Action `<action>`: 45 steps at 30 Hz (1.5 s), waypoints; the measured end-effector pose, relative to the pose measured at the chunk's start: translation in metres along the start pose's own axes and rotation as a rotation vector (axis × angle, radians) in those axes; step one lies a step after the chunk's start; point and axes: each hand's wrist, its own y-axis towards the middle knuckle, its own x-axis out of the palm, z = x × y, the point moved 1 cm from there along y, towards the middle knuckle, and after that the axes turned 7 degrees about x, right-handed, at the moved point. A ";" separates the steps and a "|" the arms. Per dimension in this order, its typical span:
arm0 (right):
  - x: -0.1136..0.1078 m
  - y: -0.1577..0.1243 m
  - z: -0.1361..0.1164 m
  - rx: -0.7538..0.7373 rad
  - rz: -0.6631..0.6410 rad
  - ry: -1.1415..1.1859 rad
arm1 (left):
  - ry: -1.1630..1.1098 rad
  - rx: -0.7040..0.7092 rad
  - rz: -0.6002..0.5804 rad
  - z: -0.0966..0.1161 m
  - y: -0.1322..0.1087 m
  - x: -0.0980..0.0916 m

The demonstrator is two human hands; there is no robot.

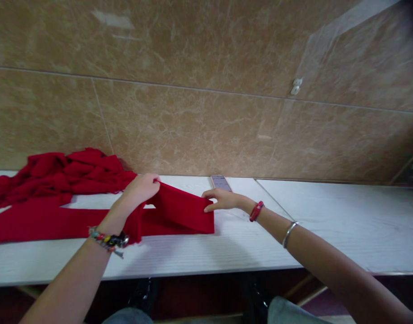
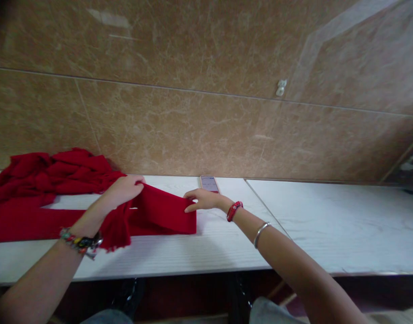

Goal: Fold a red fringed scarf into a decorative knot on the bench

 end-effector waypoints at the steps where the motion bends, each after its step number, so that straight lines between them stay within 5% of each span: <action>1: 0.003 0.004 -0.005 -0.022 0.017 -0.019 | 0.013 -0.033 -0.001 -0.012 -0.002 -0.007; 10: 0.047 0.048 -0.040 -0.173 -0.006 -0.055 | 0.339 -0.195 0.012 -0.114 -0.036 -0.072; 16: 0.048 0.054 -0.048 -0.225 0.080 0.002 | 0.464 -0.267 0.066 -0.141 -0.042 -0.101; 20: 0.017 0.028 -0.041 -0.159 0.195 -0.037 | 0.411 -0.173 0.099 -0.133 -0.029 -0.092; 24: -0.036 -0.027 -0.017 0.043 0.261 -0.151 | 0.275 -0.003 0.092 -0.098 0.001 -0.065; 28: -0.077 -0.099 0.008 0.331 0.150 -0.276 | 0.202 0.103 0.068 -0.051 0.041 -0.040; 31: -0.082 -0.143 0.025 0.431 0.066 -0.415 | 0.247 0.129 0.053 -0.036 0.062 -0.036; 34: -0.062 -0.166 0.049 0.420 -0.015 -0.376 | 0.284 0.104 0.029 -0.057 0.068 -0.041; 38: -0.025 -0.168 0.071 0.361 -0.006 -0.173 | 0.337 0.043 -0.078 -0.117 0.055 -0.044; 42: -0.005 -0.158 0.061 0.205 0.078 0.038 | 0.395 0.007 -0.125 -0.163 0.034 -0.035; 45: -0.011 -0.159 0.046 0.170 0.237 0.194 | 0.390 -0.004 -0.141 -0.171 0.027 -0.023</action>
